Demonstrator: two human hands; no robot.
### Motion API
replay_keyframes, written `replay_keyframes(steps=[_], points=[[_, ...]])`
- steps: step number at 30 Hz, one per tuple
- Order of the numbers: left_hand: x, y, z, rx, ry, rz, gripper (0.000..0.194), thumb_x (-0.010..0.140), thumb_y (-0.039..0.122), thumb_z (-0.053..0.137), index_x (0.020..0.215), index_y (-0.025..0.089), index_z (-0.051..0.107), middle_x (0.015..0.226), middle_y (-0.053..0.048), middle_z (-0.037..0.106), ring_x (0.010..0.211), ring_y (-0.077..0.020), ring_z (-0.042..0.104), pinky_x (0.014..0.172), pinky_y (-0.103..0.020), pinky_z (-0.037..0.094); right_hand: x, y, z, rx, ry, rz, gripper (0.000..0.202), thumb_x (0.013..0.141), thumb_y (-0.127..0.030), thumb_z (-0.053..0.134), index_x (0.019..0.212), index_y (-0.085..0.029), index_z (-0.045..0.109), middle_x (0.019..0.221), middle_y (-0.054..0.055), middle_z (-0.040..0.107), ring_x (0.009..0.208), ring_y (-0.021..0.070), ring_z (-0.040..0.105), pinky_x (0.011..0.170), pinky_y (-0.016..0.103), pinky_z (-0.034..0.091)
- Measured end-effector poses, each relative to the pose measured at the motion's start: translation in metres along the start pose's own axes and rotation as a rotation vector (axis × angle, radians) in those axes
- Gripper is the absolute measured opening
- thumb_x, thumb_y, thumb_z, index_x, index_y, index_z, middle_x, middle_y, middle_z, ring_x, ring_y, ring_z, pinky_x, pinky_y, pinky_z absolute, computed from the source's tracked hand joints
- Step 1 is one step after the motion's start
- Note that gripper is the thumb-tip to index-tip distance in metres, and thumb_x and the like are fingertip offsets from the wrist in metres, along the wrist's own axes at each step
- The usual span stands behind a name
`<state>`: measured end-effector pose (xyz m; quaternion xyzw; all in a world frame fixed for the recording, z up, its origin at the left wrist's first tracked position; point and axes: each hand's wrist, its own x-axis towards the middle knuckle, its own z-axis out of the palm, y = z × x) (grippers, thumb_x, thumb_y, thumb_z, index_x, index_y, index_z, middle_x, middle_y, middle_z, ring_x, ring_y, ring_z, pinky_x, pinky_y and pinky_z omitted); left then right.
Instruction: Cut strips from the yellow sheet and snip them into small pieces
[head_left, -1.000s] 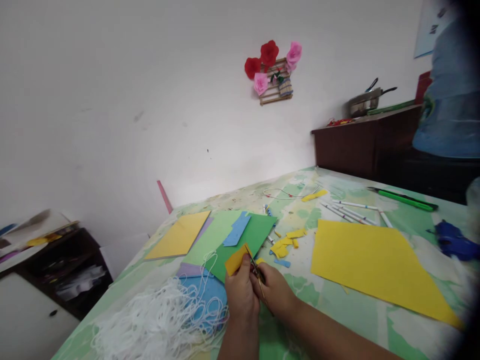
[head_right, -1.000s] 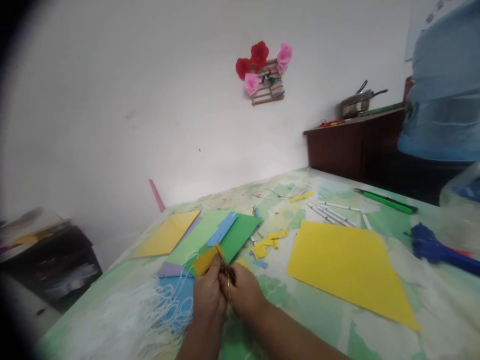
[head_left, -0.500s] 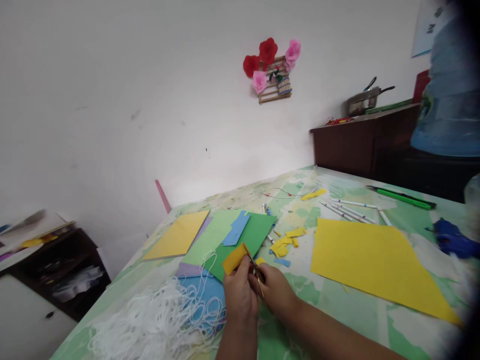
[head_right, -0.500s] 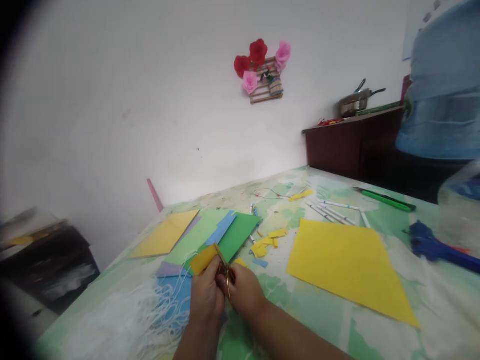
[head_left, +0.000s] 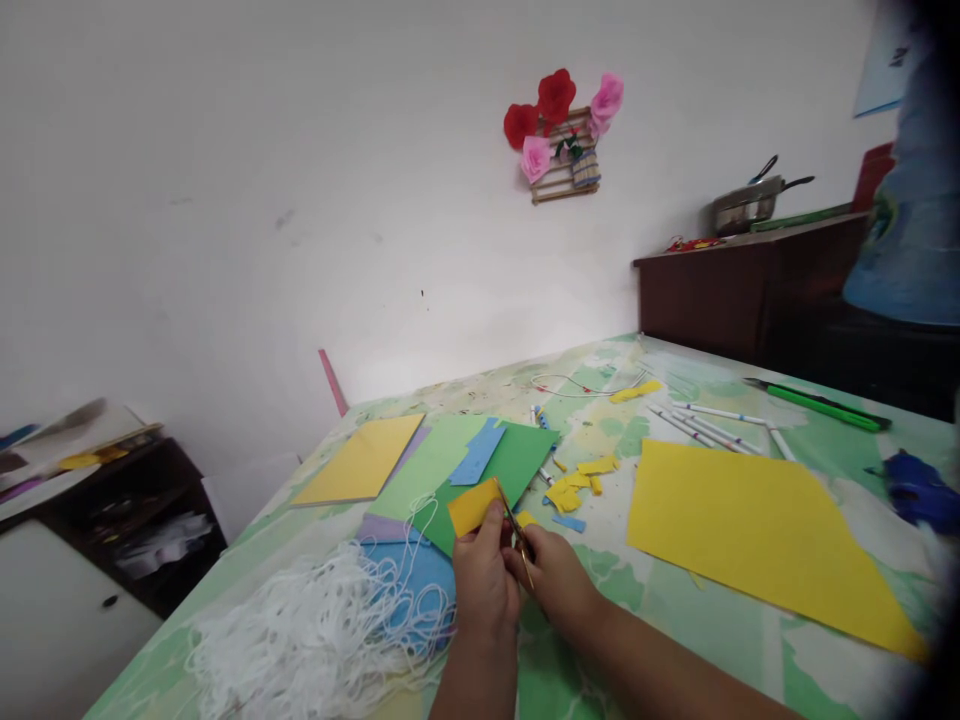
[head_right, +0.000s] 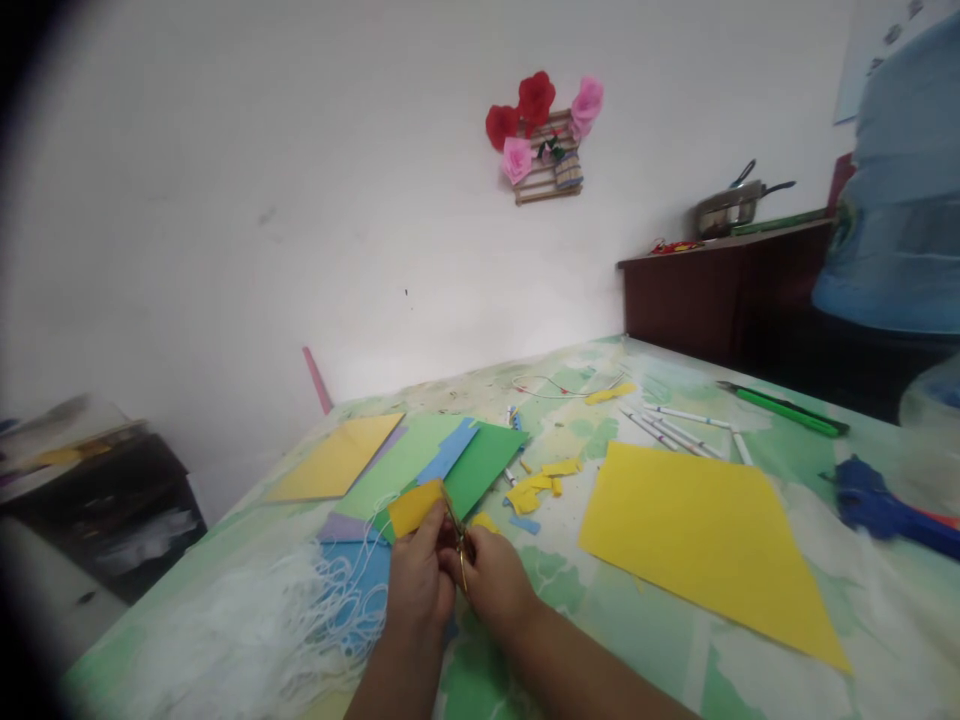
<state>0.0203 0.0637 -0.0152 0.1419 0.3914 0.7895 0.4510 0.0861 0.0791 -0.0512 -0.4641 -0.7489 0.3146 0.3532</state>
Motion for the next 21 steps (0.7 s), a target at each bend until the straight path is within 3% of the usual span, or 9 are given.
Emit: replay_keyframes(steps=[9, 21], points=[[0.0010, 0.0008, -0.0016, -0.007, -0.065, -0.036, 0.017, 0.046, 0.017, 0.071, 0.054, 0.010, 0.058, 0.046, 0.003, 0.055, 0.041, -0.0065, 0.050, 0.041, -0.016, 0.039, 0.0009, 0.0013, -0.0009, -0.015, 0.031, 0.022, 0.020, 0.071, -0.032, 0.051, 0.061, -0.015, 0.051, 0.057, 0.001, 0.053, 0.051, 0.0110, 0.041, 0.046, 0.020, 0.025], [0.0049, 0.0034, -0.0055, -0.047, 0.002, 0.018, 0.019, 0.052, 0.012, 0.067, 0.070, 0.013, 0.061, 0.061, 0.002, 0.061, 0.048, -0.0067, 0.055, 0.048, -0.018, 0.044, -0.0010, 0.0094, 0.0053, -0.028, 0.058, -0.072, 0.034, 0.075, -0.046, 0.040, 0.061, -0.015, 0.048, 0.055, -0.001, 0.048, 0.050, 0.0109, 0.039, 0.044, 0.020, 0.025]])
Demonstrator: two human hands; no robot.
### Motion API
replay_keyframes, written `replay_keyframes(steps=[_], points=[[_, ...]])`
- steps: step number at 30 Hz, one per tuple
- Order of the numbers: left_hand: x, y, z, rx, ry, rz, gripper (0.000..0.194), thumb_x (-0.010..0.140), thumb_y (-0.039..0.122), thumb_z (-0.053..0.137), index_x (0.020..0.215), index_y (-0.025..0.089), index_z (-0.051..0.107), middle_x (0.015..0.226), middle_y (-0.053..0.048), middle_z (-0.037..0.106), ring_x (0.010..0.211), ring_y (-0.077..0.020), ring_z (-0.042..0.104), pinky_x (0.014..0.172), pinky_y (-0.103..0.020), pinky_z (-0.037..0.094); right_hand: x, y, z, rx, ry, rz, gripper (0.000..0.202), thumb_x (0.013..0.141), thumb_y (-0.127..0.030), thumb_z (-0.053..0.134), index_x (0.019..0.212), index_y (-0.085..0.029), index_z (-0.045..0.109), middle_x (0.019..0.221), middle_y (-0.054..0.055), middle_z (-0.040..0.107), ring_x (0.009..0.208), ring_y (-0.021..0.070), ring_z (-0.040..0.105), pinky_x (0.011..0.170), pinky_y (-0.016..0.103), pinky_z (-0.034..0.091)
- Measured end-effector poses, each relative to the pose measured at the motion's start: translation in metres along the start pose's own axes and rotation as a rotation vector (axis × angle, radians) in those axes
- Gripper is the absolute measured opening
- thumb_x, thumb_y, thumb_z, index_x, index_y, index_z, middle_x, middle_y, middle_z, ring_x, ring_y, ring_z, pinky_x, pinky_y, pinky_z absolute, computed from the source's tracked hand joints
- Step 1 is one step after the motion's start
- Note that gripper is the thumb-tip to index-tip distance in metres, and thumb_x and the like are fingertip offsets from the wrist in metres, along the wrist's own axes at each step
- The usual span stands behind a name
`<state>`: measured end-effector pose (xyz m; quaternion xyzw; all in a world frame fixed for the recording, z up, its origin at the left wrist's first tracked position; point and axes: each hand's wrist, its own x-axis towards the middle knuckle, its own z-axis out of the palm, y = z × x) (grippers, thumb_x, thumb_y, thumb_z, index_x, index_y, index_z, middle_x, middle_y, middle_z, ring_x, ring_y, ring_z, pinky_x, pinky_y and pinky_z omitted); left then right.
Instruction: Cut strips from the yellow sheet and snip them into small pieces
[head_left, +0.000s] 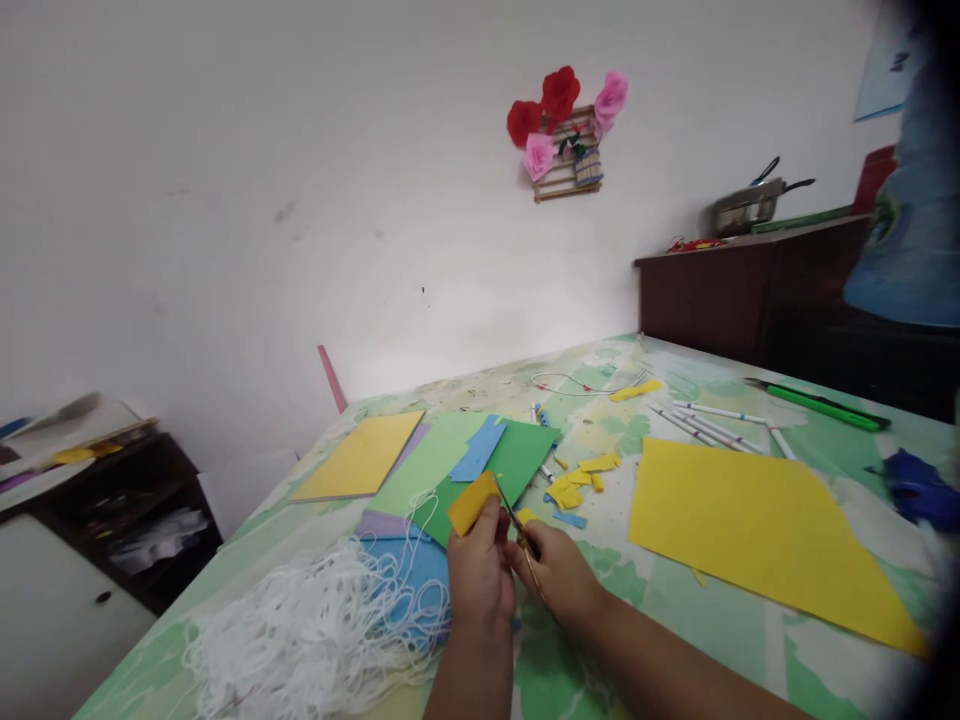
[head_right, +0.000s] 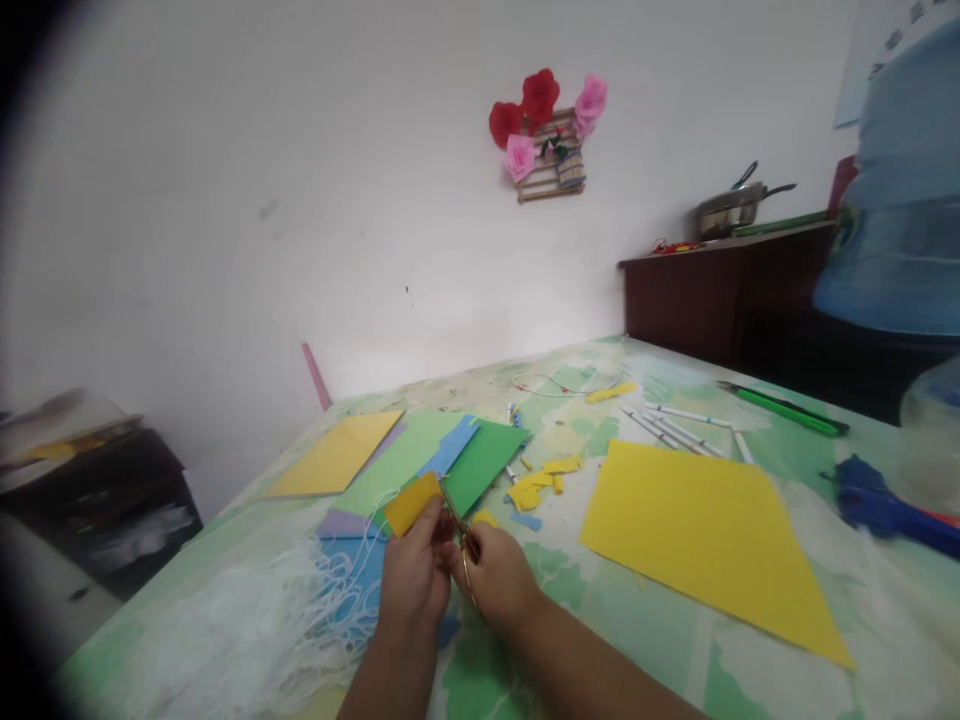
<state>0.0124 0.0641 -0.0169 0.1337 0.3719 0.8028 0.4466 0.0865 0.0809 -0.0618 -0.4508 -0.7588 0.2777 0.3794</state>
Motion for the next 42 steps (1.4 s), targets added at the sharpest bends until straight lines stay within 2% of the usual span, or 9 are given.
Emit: replay_keyframes(steps=[4, 11, 17, 27, 34, 42], points=[[0.0032, -0.0026, -0.0016, -0.020, -0.028, 0.026, 0.019, 0.056, 0.011, 0.065, 0.074, 0.014, 0.061, 0.069, 0.000, 0.064, 0.056, -0.0083, 0.058, 0.054, -0.019, 0.047, 0.0000, -0.0010, 0.0005, -0.018, -0.027, -0.003, 0.033, 0.074, -0.045, 0.042, 0.061, -0.016, 0.047, 0.055, -0.001, 0.048, 0.050, 0.0107, 0.040, 0.045, 0.020, 0.025], [0.0052, -0.0036, -0.0046, -0.006, -0.032, 0.061, 0.016, 0.057, 0.012, 0.065, 0.072, 0.015, 0.062, 0.069, 0.000, 0.064, 0.059, -0.0096, 0.059, 0.057, -0.021, 0.047, -0.0007, -0.0025, 0.0003, -0.042, -0.031, -0.026, 0.035, 0.074, -0.048, 0.041, 0.059, -0.016, 0.044, 0.053, -0.002, 0.046, 0.049, 0.0099, 0.038, 0.044, 0.020, 0.023], [0.0044, -0.0045, -0.0066, 0.075, -0.104, 0.051, 0.022, 0.057, 0.017, 0.067, 0.079, 0.015, 0.062, 0.077, -0.002, 0.065, 0.063, -0.0114, 0.059, 0.057, -0.022, 0.046, -0.0004, -0.0059, -0.0019, -0.004, -0.049, -0.024, 0.035, 0.076, -0.046, 0.038, 0.062, -0.015, 0.046, 0.055, -0.001, 0.049, 0.049, 0.0102, 0.040, 0.044, 0.020, 0.024], [0.0007, -0.0017, -0.0030, 0.040, -0.071, -0.018, 0.017, 0.053, 0.014, 0.069, 0.069, 0.014, 0.063, 0.062, 0.001, 0.063, 0.051, -0.0087, 0.057, 0.049, -0.019, 0.044, -0.0003, -0.0023, -0.0021, 0.028, -0.059, -0.020, 0.028, 0.076, -0.041, 0.042, 0.066, -0.015, 0.049, 0.060, 0.000, 0.052, 0.053, 0.0113, 0.043, 0.046, 0.020, 0.027], [-0.0003, -0.0014, -0.0010, 0.023, -0.077, -0.041, 0.014, 0.055, 0.012, 0.067, 0.068, 0.012, 0.062, 0.065, -0.002, 0.064, 0.057, -0.0113, 0.059, 0.055, -0.022, 0.047, -0.0010, -0.0053, -0.0052, 0.008, -0.066, -0.020, 0.029, 0.075, -0.042, 0.044, 0.064, -0.015, 0.048, 0.059, 0.000, 0.052, 0.052, 0.0110, 0.042, 0.046, 0.020, 0.026], [0.0003, -0.0007, -0.0022, 0.025, -0.070, -0.039, 0.019, 0.052, 0.014, 0.068, 0.069, 0.012, 0.062, 0.063, -0.001, 0.063, 0.053, -0.0095, 0.057, 0.050, -0.020, 0.045, -0.0004, -0.0050, -0.0058, -0.023, -0.075, -0.009, 0.029, 0.074, -0.041, 0.046, 0.063, -0.015, 0.050, 0.058, 0.000, 0.052, 0.052, 0.0114, 0.042, 0.046, 0.020, 0.026]])
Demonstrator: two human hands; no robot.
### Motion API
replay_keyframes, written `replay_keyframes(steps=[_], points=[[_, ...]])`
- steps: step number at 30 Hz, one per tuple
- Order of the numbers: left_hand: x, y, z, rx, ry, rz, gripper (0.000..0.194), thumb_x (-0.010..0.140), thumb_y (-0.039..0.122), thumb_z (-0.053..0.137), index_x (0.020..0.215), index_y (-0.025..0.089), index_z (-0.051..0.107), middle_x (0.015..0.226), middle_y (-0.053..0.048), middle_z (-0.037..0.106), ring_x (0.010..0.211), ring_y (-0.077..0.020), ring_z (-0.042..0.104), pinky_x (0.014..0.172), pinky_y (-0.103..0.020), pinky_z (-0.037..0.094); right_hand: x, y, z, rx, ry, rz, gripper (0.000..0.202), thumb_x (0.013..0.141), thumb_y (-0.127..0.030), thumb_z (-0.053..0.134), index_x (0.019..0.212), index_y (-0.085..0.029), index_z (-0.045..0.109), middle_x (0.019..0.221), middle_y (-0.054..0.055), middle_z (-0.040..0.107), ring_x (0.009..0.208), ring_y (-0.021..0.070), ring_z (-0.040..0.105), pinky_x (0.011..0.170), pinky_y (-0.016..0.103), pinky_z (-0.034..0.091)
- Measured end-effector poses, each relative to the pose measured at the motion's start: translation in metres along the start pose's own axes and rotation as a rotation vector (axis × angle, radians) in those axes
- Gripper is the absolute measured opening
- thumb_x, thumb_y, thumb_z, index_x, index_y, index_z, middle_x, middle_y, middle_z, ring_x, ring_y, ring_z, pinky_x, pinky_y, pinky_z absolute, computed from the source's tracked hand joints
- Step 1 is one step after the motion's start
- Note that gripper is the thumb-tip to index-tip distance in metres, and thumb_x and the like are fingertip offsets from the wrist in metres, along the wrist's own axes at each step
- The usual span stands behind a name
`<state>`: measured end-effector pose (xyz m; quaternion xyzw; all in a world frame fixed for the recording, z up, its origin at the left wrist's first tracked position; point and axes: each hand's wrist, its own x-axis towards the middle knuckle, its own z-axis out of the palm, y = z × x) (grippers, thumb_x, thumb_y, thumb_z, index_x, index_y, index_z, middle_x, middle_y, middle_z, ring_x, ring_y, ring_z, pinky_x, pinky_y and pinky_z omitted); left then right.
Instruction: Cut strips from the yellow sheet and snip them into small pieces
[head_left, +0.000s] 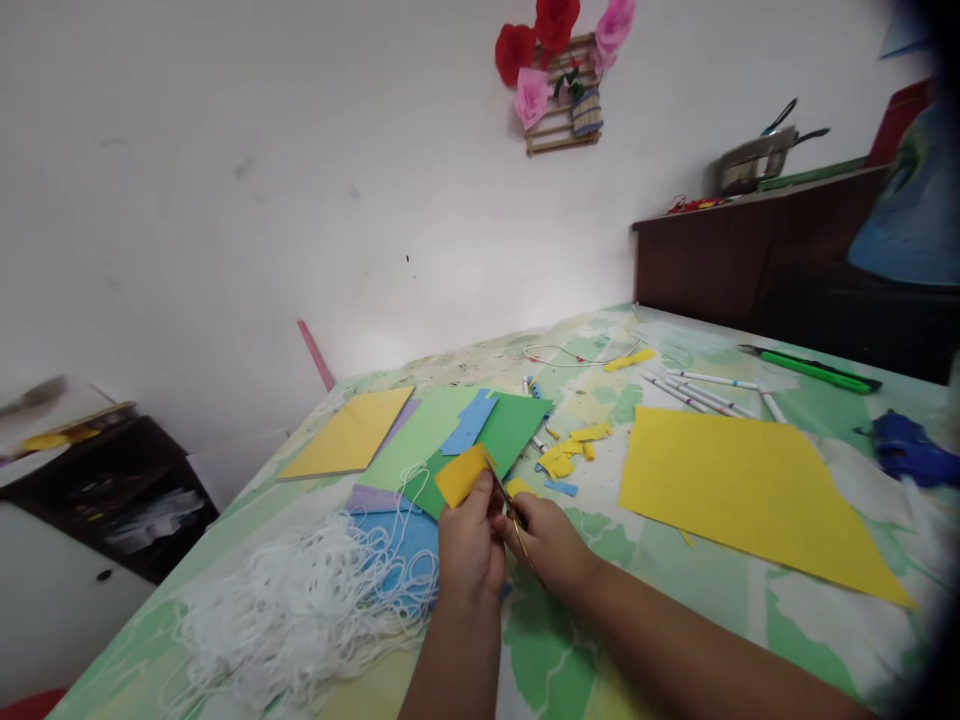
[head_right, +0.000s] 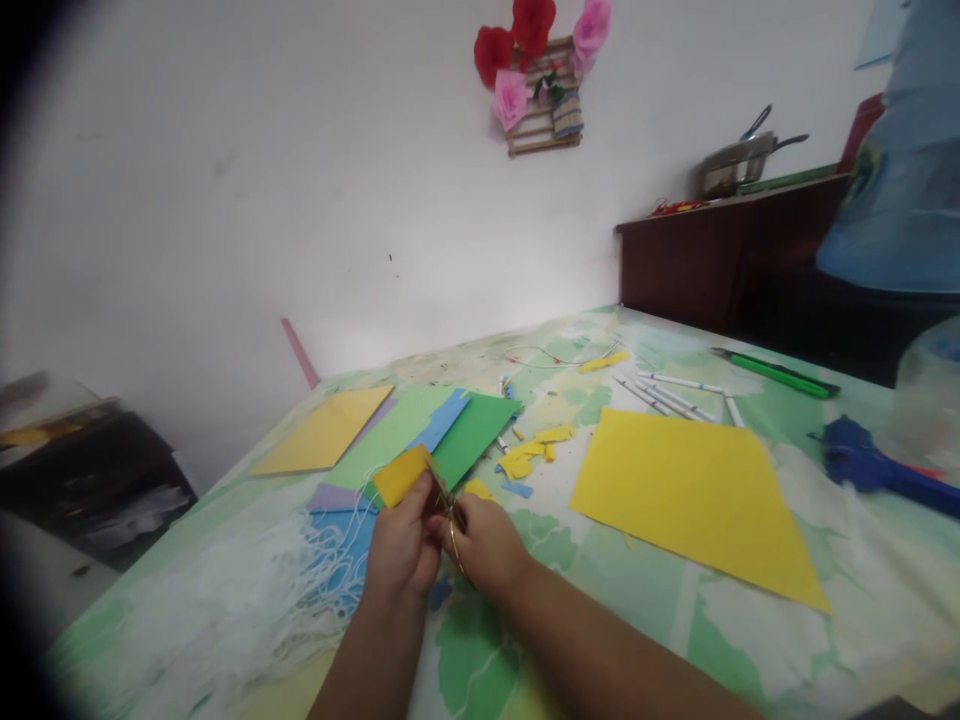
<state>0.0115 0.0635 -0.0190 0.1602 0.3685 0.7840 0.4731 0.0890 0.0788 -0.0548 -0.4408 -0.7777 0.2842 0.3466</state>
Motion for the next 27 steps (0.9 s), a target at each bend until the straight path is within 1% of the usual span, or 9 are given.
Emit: replay_keyframes(steps=[3, 7, 11, 13, 15, 19, 22, 27], points=[[-0.0004, 0.0013, 0.0001, 0.012, -0.001, -0.034, 0.022, 0.050, 0.014, 0.069, 0.070, 0.012, 0.062, 0.063, -0.001, 0.063, 0.053, -0.0102, 0.057, 0.050, -0.021, 0.045, 0.0002, 0.0010, 0.0011, -0.015, -0.001, 0.008, 0.028, 0.075, -0.040, 0.045, 0.063, -0.015, 0.050, 0.058, 0.001, 0.052, 0.052, 0.0116, 0.042, 0.047, 0.020, 0.026], [0.0002, 0.0030, 0.0002, 0.050, -0.014, -0.033, 0.023, 0.049, 0.016, 0.070, 0.069, 0.011, 0.062, 0.065, -0.002, 0.063, 0.054, -0.0108, 0.057, 0.051, -0.021, 0.044, 0.0006, 0.0009, 0.0021, -0.039, -0.009, 0.032, 0.028, 0.076, -0.039, 0.044, 0.062, -0.015, 0.050, 0.057, 0.000, 0.052, 0.051, 0.0110, 0.041, 0.046, 0.020, 0.025], [0.0020, 0.0041, -0.0005, 0.062, -0.011, -0.037, 0.021, 0.049, 0.016, 0.070, 0.068, 0.011, 0.062, 0.059, 0.000, 0.061, 0.049, -0.0079, 0.054, 0.046, -0.018, 0.041, 0.0015, 0.0007, 0.0026, -0.052, -0.017, 0.040, 0.028, 0.076, -0.038, 0.043, 0.062, -0.015, 0.049, 0.056, 0.000, 0.051, 0.050, 0.0106, 0.040, 0.045, 0.020, 0.023], [0.0028, 0.0044, -0.0012, 0.065, -0.021, -0.052, 0.021, 0.050, 0.016, 0.070, 0.068, 0.011, 0.062, 0.059, 0.001, 0.061, 0.048, -0.0076, 0.054, 0.044, -0.018, 0.040, 0.0017, 0.0008, 0.0026, -0.050, -0.023, 0.048, 0.027, 0.076, -0.037, 0.044, 0.061, -0.015, 0.049, 0.055, 0.000, 0.051, 0.050, 0.0104, 0.039, 0.045, 0.020, 0.023], [0.0033, 0.0048, -0.0020, 0.067, -0.038, -0.055, 0.020, 0.051, 0.017, 0.069, 0.069, 0.011, 0.062, 0.061, 0.000, 0.061, 0.050, -0.0085, 0.055, 0.045, -0.018, 0.040, 0.0018, 0.0005, 0.0024, -0.046, -0.027, 0.053, 0.027, 0.076, -0.037, 0.044, 0.060, -0.015, 0.048, 0.055, 0.000, 0.050, 0.051, 0.0105, 0.040, 0.045, 0.020, 0.023], [0.0029, 0.0051, -0.0019, 0.064, -0.038, -0.055, 0.019, 0.053, 0.016, 0.068, 0.070, 0.013, 0.061, 0.060, 0.001, 0.061, 0.049, -0.0078, 0.054, 0.045, -0.017, 0.041, 0.0017, -0.0008, 0.0015, -0.038, -0.028, 0.070, 0.025, 0.075, -0.034, 0.044, 0.060, -0.015, 0.048, 0.056, 0.000, 0.050, 0.051, 0.0104, 0.040, 0.046, 0.020, 0.024], [0.0020, 0.0055, -0.0002, 0.040, -0.032, -0.048, 0.019, 0.052, 0.013, 0.068, 0.069, 0.012, 0.061, 0.063, 0.000, 0.062, 0.053, -0.0089, 0.056, 0.048, -0.018, 0.043, 0.0020, -0.0006, 0.0014, -0.037, -0.020, 0.080, 0.022, 0.074, -0.032, 0.045, 0.060, -0.015, 0.047, 0.056, -0.001, 0.050, 0.051, 0.0100, 0.039, 0.045, 0.019, 0.024], [0.0018, 0.0069, 0.0006, -0.003, -0.006, -0.054, 0.015, 0.053, 0.012, 0.066, 0.067, 0.011, 0.059, 0.055, 0.001, 0.059, 0.048, -0.0072, 0.055, 0.046, -0.016, 0.043, 0.0028, 0.0018, 0.0019, -0.039, -0.015, 0.080, 0.024, 0.074, -0.034, 0.045, 0.060, -0.015, 0.047, 0.055, -0.001, 0.050, 0.051, 0.0101, 0.039, 0.045, 0.020, 0.024]])
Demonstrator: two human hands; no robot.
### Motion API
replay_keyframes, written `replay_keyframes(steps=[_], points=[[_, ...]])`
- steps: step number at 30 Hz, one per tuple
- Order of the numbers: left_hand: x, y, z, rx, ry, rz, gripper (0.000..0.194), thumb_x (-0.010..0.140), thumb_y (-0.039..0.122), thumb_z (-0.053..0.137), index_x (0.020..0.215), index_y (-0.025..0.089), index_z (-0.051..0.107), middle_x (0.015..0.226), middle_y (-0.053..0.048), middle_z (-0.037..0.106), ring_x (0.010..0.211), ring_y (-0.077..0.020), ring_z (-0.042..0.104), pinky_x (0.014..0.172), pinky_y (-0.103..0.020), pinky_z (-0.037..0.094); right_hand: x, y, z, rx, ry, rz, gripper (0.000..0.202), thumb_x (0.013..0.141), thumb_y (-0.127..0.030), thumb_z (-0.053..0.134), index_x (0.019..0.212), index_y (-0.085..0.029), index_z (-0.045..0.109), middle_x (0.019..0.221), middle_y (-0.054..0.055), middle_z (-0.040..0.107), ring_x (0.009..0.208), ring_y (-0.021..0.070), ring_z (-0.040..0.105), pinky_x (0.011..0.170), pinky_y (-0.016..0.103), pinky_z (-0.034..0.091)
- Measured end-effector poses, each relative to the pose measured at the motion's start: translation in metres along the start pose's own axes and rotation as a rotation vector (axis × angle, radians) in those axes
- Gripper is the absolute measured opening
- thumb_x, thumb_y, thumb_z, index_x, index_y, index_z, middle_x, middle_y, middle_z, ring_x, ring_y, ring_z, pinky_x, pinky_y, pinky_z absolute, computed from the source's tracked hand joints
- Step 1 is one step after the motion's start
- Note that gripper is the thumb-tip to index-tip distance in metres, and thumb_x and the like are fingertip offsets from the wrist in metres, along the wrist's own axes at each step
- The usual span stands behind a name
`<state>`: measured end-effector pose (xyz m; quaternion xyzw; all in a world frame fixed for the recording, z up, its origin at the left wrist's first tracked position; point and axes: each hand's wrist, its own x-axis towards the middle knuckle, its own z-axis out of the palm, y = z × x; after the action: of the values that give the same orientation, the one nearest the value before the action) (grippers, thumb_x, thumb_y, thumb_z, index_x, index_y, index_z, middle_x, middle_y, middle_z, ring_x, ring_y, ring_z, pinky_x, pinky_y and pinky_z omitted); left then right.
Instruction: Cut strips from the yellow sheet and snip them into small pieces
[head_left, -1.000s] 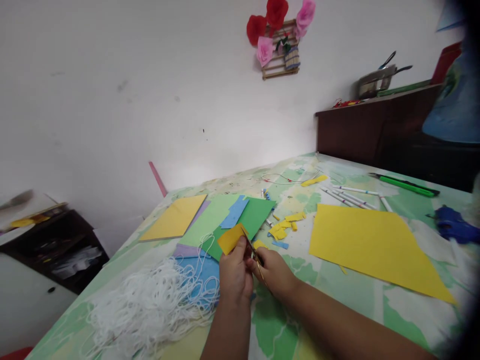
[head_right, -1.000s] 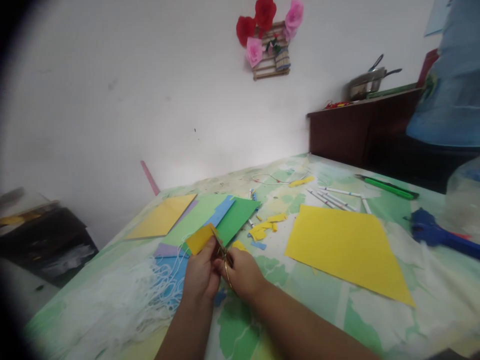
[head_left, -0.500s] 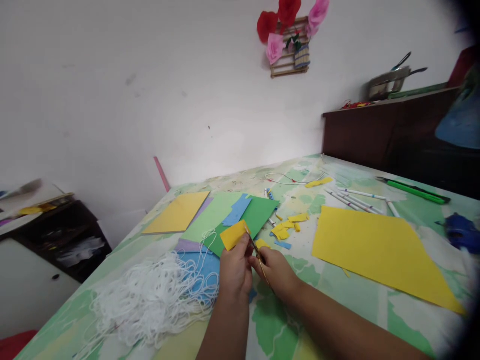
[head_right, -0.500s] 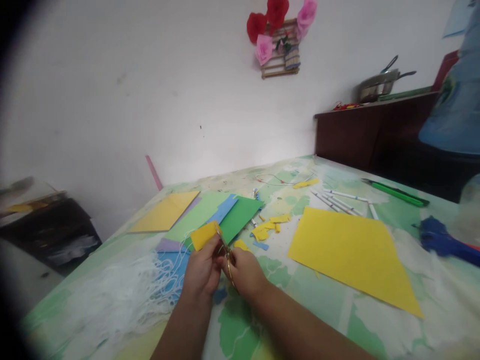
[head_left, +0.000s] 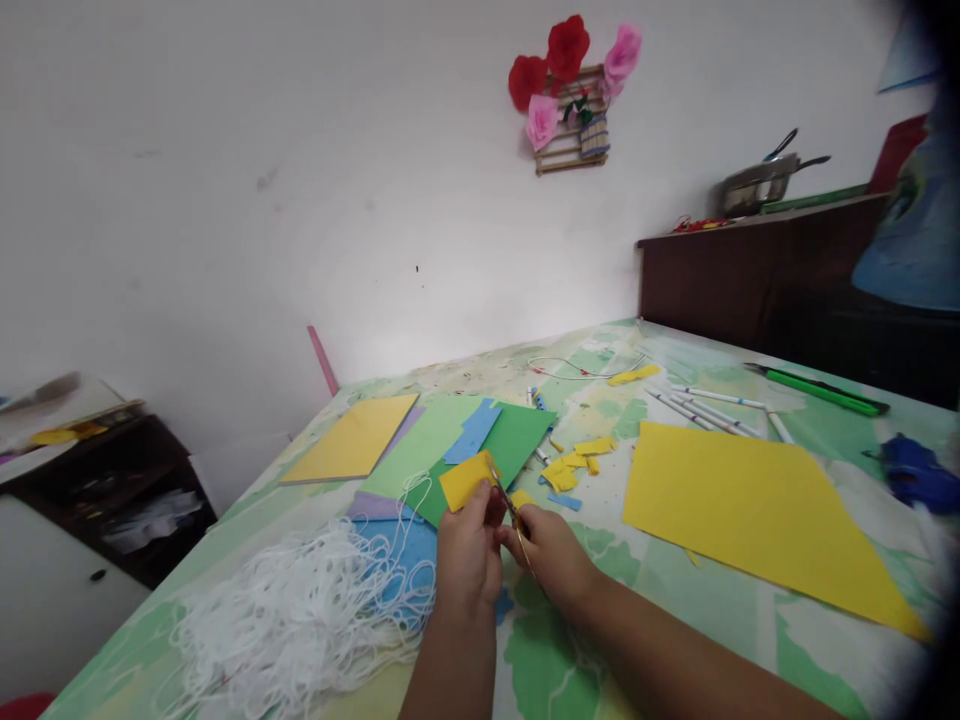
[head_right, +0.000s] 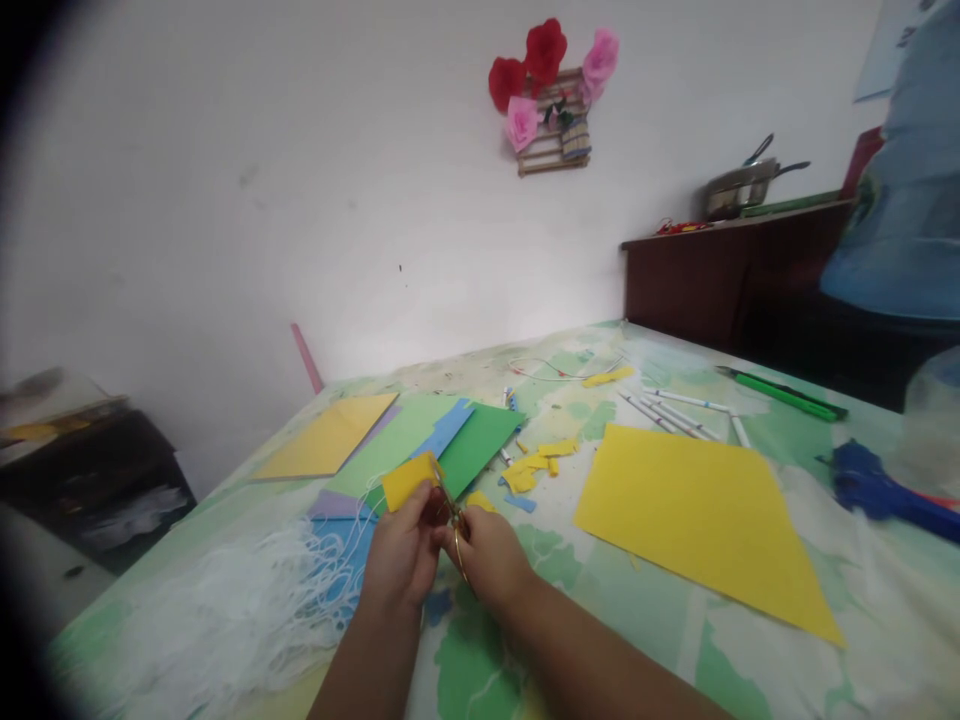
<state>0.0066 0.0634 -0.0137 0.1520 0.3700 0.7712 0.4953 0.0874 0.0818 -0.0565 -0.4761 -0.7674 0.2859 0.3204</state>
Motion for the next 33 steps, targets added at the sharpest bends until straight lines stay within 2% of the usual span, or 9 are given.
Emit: replay_keyframes(steps=[13, 17, 23, 33], points=[[0.003, -0.001, -0.006, 0.047, -0.025, 0.060, 0.020, 0.054, 0.015, 0.067, 0.072, 0.011, 0.060, 0.063, -0.001, 0.062, 0.054, -0.0087, 0.057, 0.053, -0.020, 0.045, -0.003, -0.001, 0.001, -0.005, 0.019, -0.040, 0.036, 0.076, -0.047, 0.040, 0.061, -0.015, 0.045, 0.054, -0.002, 0.046, 0.049, 0.0095, 0.037, 0.043, 0.020, 0.021], [0.007, -0.002, -0.010, 0.046, -0.018, 0.056, 0.019, 0.056, 0.017, 0.067, 0.073, 0.012, 0.060, 0.067, -0.001, 0.062, 0.056, -0.0089, 0.058, 0.054, -0.020, 0.044, -0.003, -0.002, 0.001, -0.018, 0.011, -0.037, 0.035, 0.076, -0.046, 0.041, 0.061, -0.015, 0.045, 0.055, -0.002, 0.046, 0.049, 0.0093, 0.037, 0.044, 0.020, 0.022], [0.008, -0.002, -0.009, 0.033, 0.044, 0.062, 0.018, 0.052, 0.016, 0.068, 0.068, 0.013, 0.060, 0.059, 0.002, 0.060, 0.051, -0.0071, 0.055, 0.050, -0.018, 0.042, -0.004, -0.004, 0.000, -0.028, -0.013, -0.033, 0.031, 0.074, -0.044, 0.043, 0.061, -0.016, 0.045, 0.055, -0.002, 0.047, 0.049, 0.0093, 0.036, 0.043, 0.020, 0.021], [0.002, -0.003, -0.007, 0.102, 0.020, 0.058, 0.021, 0.051, 0.019, 0.069, 0.069, 0.012, 0.060, 0.062, 0.000, 0.061, 0.051, -0.0086, 0.055, 0.049, -0.020, 0.042, -0.004, -0.002, 0.000, 0.000, -0.003, -0.053, 0.030, 0.076, -0.042, 0.042, 0.064, -0.015, 0.047, 0.058, 0.000, 0.050, 0.052, 0.0105, 0.040, 0.045, 0.020, 0.024]])
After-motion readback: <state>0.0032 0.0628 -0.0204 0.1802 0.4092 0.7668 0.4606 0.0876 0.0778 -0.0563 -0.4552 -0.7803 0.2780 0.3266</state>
